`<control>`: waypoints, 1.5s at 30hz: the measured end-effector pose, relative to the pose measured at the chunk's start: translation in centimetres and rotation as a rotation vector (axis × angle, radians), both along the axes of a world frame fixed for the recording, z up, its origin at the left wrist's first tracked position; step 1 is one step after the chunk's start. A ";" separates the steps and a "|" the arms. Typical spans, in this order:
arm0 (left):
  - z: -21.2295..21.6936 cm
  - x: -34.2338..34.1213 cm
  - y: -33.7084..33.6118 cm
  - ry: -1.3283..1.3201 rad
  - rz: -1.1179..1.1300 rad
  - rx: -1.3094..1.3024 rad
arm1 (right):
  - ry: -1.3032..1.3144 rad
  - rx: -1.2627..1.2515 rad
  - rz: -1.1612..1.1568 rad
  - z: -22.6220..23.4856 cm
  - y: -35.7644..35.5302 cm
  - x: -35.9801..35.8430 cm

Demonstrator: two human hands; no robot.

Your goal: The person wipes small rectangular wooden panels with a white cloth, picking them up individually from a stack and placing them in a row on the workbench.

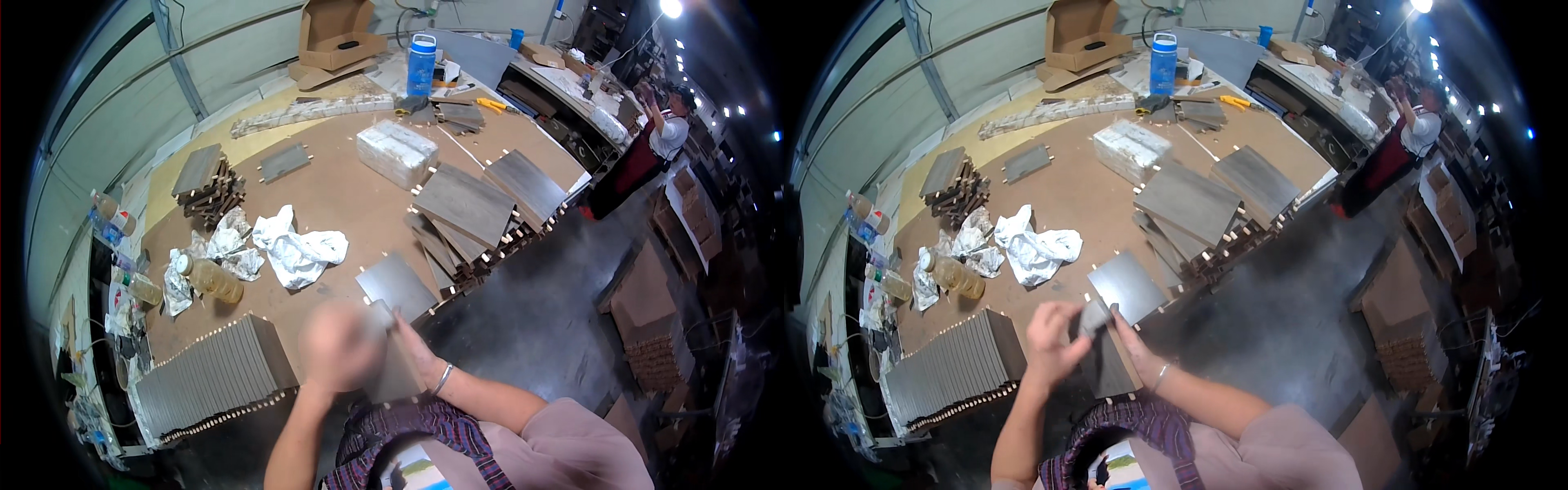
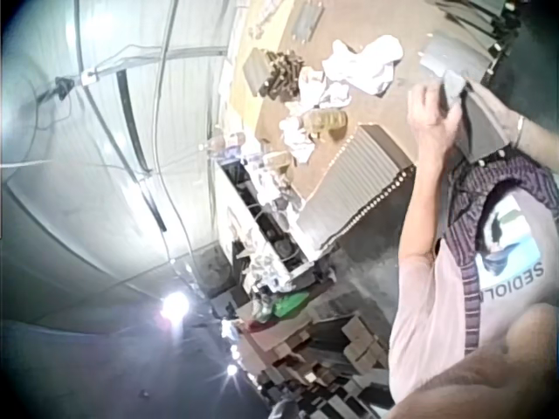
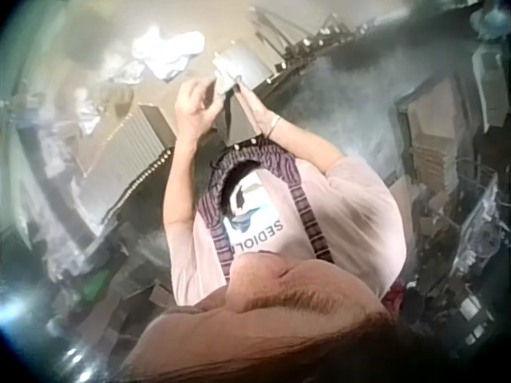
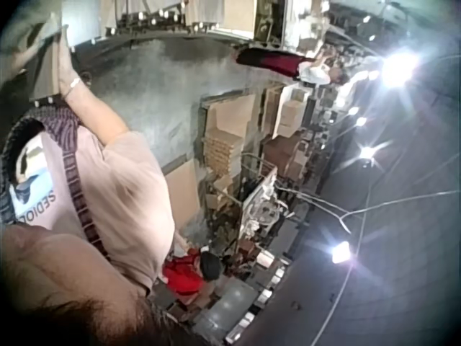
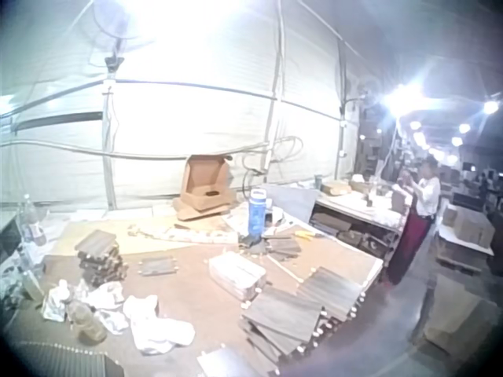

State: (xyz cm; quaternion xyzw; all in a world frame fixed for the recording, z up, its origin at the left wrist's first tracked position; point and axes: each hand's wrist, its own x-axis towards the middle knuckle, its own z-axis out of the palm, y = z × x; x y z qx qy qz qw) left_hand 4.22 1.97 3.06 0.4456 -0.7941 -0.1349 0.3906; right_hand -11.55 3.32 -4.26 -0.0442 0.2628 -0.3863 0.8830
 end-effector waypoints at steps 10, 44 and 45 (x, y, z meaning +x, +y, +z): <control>0.3 0.5 1.6 0.424 0.255 0.353 | -0.143 -0.109 -0.017 -4.8 1.1 -2.9; -0.4 3.3 4.4 0.027 -0.055 0.165 | -0.243 -0.149 -0.214 0.3 -3.4 -2.9; -0.9 3.8 4.4 0.018 -0.026 0.164 | -0.231 -0.137 -0.223 0.4 -3.3 -3.0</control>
